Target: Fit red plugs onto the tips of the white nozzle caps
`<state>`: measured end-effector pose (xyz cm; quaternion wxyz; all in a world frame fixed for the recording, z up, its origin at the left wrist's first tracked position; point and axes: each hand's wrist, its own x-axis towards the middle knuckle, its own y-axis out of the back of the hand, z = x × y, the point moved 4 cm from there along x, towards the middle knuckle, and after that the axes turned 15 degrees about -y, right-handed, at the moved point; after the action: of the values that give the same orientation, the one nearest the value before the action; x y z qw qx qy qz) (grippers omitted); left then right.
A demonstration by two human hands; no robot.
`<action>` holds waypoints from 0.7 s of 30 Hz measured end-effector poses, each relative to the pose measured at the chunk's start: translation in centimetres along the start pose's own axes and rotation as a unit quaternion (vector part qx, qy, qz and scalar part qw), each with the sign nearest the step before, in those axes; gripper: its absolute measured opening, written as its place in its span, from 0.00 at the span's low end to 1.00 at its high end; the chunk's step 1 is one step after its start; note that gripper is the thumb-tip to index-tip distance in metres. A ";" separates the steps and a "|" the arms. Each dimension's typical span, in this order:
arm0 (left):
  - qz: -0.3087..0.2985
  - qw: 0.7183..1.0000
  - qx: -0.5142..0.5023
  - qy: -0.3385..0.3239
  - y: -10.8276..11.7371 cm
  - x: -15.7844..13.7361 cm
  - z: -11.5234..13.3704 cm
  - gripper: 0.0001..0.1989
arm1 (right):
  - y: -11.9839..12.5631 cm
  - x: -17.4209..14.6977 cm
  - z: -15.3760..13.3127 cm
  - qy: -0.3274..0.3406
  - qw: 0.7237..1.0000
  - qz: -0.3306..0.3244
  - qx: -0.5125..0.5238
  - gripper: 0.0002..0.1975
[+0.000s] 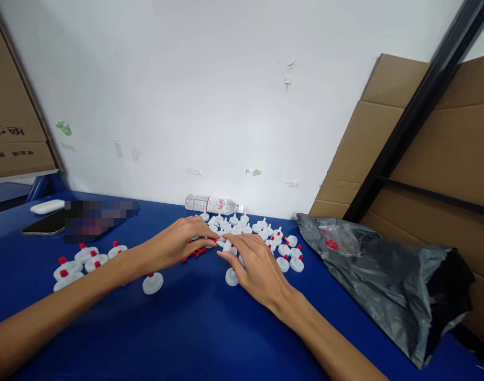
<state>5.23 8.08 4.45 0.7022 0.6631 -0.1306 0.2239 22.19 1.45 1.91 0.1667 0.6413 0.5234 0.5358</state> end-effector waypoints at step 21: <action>0.104 0.992 -0.050 0.046 0.9 0.4 1.0 0.11 | 1.5 0.3 -1.0 0.037 0.998 0.059 0.007 0.17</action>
<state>5.26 7.12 5.53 0.7124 0.5992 -0.1772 0.3194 22.02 0.72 3.59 0.1106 0.6515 0.4946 0.5645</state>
